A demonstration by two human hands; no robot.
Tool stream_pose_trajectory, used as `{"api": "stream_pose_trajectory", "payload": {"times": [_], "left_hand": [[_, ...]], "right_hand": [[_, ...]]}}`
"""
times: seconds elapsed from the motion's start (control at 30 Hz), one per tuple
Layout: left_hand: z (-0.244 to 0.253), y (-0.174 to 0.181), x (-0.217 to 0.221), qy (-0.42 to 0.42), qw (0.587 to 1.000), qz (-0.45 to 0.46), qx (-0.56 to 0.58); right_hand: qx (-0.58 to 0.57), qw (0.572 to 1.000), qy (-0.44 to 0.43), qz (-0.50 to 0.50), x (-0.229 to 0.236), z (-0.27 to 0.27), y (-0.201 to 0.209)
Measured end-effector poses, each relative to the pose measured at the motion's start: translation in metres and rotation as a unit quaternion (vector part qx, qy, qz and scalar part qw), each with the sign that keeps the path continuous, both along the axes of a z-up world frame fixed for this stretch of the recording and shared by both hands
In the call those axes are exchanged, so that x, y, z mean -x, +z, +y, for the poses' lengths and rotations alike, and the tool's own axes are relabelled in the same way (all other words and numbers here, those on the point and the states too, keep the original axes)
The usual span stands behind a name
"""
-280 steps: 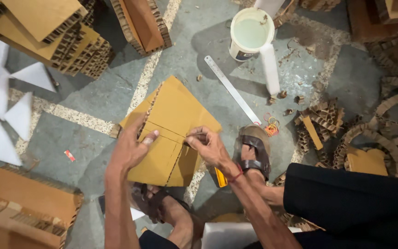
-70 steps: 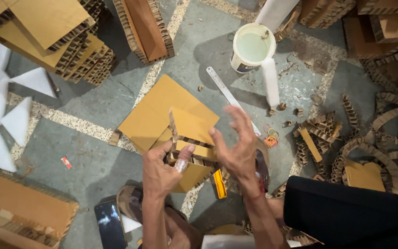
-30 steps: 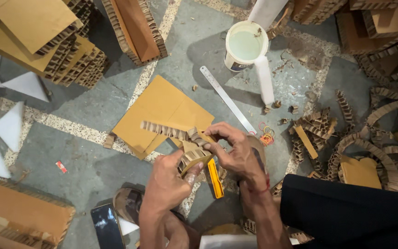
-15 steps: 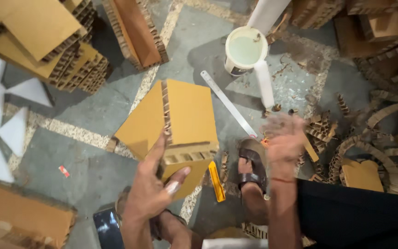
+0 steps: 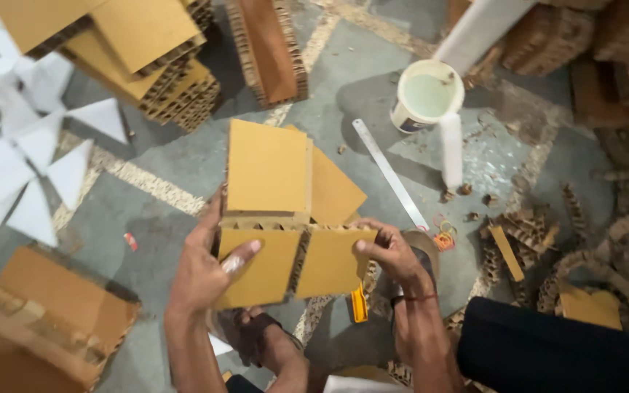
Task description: The person sits on the floor and uses a yellow utility knife to cut a piece of cardboard into smaller rectangular sections. They repeatedly score the cardboard along straight lines and then snap the pieces apart. The person also uses a white cylindrical object to wipe the surface of the cut cardboard pieces.
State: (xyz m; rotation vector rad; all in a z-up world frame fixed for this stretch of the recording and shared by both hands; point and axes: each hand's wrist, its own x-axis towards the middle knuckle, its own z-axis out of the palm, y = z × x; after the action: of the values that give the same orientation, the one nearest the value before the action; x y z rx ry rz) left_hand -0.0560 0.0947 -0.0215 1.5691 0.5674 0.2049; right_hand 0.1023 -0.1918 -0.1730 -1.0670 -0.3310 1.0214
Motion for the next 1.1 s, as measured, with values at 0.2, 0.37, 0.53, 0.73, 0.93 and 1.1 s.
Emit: {"api": "stream_pose_trajectory", "payload": {"times": [0.2,0.37,0.53,0.73,0.93,1.1], "left_hand": [[0.041,-0.042,0.019,0.025,0.982,0.078,-0.171],[0.103,-0.04,0.035,0.032,0.947,0.221,-0.23],[0.169,-0.045,0.042,0.07,0.905,0.35,-0.231],[0.178,-0.119,0.059,0.152,0.817,0.301,-0.468],[0.104,-0.187,-0.001,0.012,0.882,0.22,-0.417],[0.05,-0.169,-0.058,-0.143,0.84,0.331,-0.406]], "right_hand": [[0.167,0.977,0.131,-0.031,0.023,0.047,0.015],[0.182,0.976,0.108,-0.047,0.082,0.118,0.013],[0.214,0.965,0.137,-0.059,0.115,0.196,0.006],[0.304,0.945,0.102,-0.072,0.133,0.193,-0.031],[0.417,0.815,-0.045,-0.4,0.088,0.098,-0.046],[0.631,0.655,-0.026,-0.415,0.08,0.053,-0.04]]}}
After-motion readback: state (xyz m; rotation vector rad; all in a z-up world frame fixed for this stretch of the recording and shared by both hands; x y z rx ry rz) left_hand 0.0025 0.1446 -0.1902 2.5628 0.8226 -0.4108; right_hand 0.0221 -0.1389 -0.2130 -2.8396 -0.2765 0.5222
